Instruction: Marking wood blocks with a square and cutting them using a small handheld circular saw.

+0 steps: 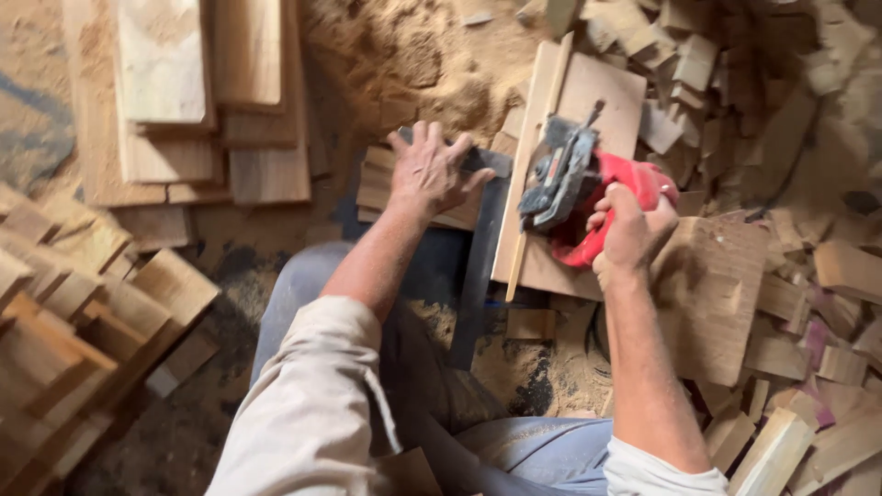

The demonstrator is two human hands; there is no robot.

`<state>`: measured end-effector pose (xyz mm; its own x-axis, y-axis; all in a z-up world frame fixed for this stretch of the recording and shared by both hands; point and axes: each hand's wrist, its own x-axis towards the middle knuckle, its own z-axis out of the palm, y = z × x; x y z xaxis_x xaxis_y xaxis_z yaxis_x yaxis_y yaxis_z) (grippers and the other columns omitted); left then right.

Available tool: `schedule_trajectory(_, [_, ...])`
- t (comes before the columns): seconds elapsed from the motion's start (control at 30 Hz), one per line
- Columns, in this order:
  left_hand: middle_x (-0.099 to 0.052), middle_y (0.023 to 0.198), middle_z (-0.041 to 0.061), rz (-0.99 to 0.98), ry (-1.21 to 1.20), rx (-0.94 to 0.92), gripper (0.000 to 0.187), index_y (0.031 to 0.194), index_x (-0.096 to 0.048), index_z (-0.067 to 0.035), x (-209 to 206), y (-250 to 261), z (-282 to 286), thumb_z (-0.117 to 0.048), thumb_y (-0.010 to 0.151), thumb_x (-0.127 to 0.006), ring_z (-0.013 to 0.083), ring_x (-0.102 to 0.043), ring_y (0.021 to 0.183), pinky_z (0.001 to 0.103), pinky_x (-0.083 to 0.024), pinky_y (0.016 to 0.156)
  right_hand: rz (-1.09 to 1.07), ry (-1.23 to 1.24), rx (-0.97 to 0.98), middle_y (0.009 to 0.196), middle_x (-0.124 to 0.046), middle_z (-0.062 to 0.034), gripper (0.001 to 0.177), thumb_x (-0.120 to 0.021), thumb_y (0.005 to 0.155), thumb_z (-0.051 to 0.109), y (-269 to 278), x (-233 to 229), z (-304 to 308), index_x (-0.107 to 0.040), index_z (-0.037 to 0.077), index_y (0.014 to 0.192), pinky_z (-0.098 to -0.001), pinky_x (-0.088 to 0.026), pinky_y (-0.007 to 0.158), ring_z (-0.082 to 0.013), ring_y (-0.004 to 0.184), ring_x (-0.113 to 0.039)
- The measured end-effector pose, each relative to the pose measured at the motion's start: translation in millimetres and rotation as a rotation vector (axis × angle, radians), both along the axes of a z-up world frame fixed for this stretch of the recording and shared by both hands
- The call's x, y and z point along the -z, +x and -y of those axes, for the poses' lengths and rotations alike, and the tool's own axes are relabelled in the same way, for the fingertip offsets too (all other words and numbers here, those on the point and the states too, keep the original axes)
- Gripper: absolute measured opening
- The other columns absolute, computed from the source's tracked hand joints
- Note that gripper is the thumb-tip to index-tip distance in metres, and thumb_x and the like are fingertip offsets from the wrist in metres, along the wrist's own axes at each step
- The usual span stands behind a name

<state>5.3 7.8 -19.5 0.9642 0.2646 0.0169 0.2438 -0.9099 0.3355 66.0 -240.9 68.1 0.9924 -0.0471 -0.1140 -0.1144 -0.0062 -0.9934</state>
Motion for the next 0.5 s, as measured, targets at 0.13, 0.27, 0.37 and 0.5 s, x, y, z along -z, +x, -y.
schedule_trajectory(0.13, [-0.056, 0.121, 0.017, 0.065, 0.007, 0.054, 0.066, 0.121, -0.066, -0.029, -1.0, -2.1, -0.9, -0.082, 0.085, -0.054, 0.0364, -0.047, 0.116, 0.071, -0.032, 0.091, 0.062, -0.015, 0.088, 0.078, -0.065, -0.0059, 0.016, -0.068, 0.088, 0.004, -24.0, -24.1, 44.5, -0.065, 0.000, 0.103, -0.0278, -0.048, 0.045, -0.0128, 0.056, -0.059])
schedule_trajectory(0.27, [-0.058, 0.118, 0.019, 0.067, 0.006, 0.058, 0.070, 0.126, -0.067, -0.023, 1.0, 4.2, 1.5, -0.081, 0.088, -0.055, 0.0363, -0.047, 0.121, 0.072, -0.030, 0.096, 0.045, 0.001, 0.152, 0.084, -0.069, -0.0097, 0.026, -0.069, 0.089, 0.004, -52.1, -56.3, 120.0, -0.070, -0.002, 0.114, -0.0269, -0.050, 0.048, -0.0139, 0.056, -0.059])
schedule_trajectory(0.37, [-0.058, 0.118, 0.019, 0.023, 0.025, 0.038, 0.070, 0.127, -0.067, -0.023, 4.0, -1.0, 1.3, -0.081, 0.089, -0.055, 0.0359, -0.046, 0.123, 0.072, -0.030, 0.098, 0.065, -0.016, 0.187, 0.088, -0.070, -0.0119, 0.031, -0.069, 0.089, 0.003, -61.5, -58.4, 173.8, -0.071, -0.003, 0.119, -0.0267, -0.051, 0.050, -0.0148, 0.059, -0.061])
schedule_trajectory(0.5, [-0.058, 0.118, 0.019, 0.014, 0.072, 0.020, 0.073, 0.130, -0.067, -0.022, 0.3, -1.2, 1.5, -0.081, 0.089, -0.055, 0.0360, -0.047, 0.122, 0.071, -0.031, 0.098, 0.188, -0.076, 0.194, 0.101, -0.072, -0.0115, 0.030, -0.070, 0.089, -0.001, -51.7, -47.8, 230.2, -0.068, -0.006, 0.119, -0.0273, -0.052, 0.053, -0.0155, 0.071, -0.067])
